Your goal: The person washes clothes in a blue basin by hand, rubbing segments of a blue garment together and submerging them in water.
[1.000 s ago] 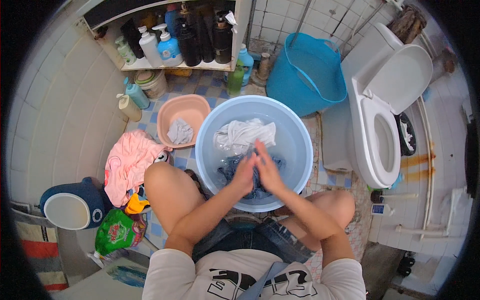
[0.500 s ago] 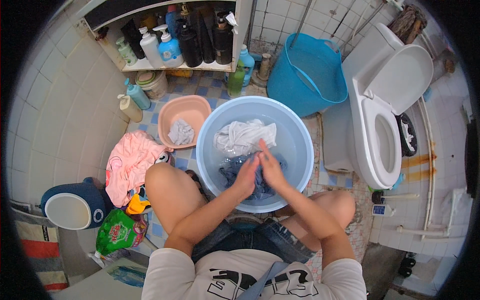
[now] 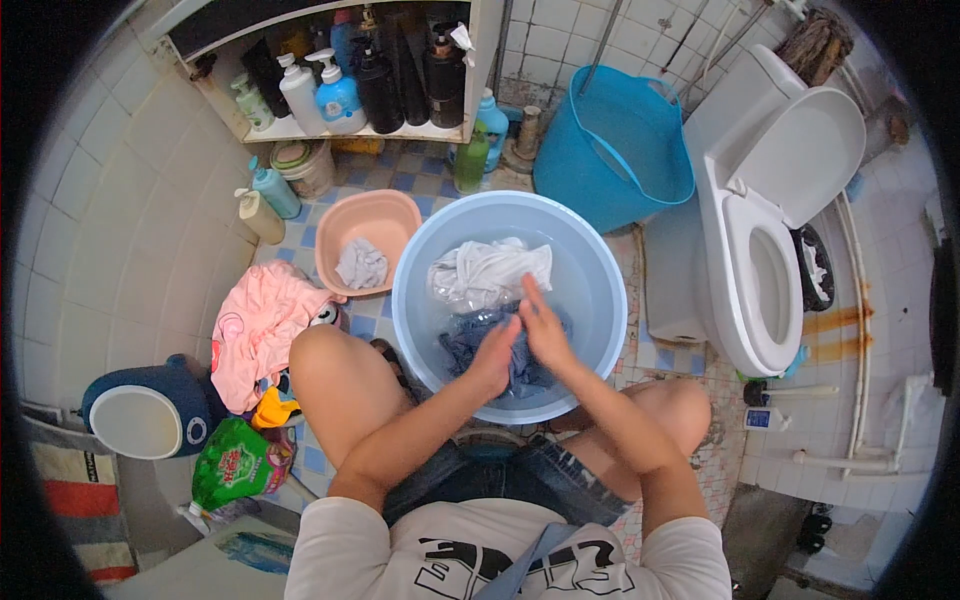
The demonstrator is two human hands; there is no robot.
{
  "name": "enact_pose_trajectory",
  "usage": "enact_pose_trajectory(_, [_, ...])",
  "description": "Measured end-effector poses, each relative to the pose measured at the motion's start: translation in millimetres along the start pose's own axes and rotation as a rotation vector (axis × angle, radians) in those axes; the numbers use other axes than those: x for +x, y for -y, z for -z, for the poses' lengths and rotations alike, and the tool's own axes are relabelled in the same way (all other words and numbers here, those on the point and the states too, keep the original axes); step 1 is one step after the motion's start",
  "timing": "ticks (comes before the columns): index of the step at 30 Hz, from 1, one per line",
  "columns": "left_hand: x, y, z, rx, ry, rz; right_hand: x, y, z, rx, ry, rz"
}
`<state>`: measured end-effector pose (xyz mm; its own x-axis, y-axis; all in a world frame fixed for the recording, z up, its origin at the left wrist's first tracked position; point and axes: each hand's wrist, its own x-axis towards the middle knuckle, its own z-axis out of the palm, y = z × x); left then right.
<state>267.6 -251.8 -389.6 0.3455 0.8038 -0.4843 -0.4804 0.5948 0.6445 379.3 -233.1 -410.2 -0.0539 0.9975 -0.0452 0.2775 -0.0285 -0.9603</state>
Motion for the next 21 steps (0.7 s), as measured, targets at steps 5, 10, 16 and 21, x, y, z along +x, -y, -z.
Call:
enact_pose_trajectory(5, [12, -2, 6, -0.075, -0.064, 0.001, -15, 2, -10, -0.118, 0.071, 0.010])
enact_pose_trajectory(10, [29, -28, 23, -0.217, -0.258, 0.134, -45, 46, -36, -0.316, 0.186, 0.300])
enact_pose_trajectory(16, [2, 1, -1, -0.099, 0.207, -0.003, 6, -17, 15, -0.082, 0.001, 0.015])
enact_pose_trajectory(21, [32, 1, 33, -0.220, 0.015, 0.015, -24, 21, -22, -0.154, 0.113, 0.089])
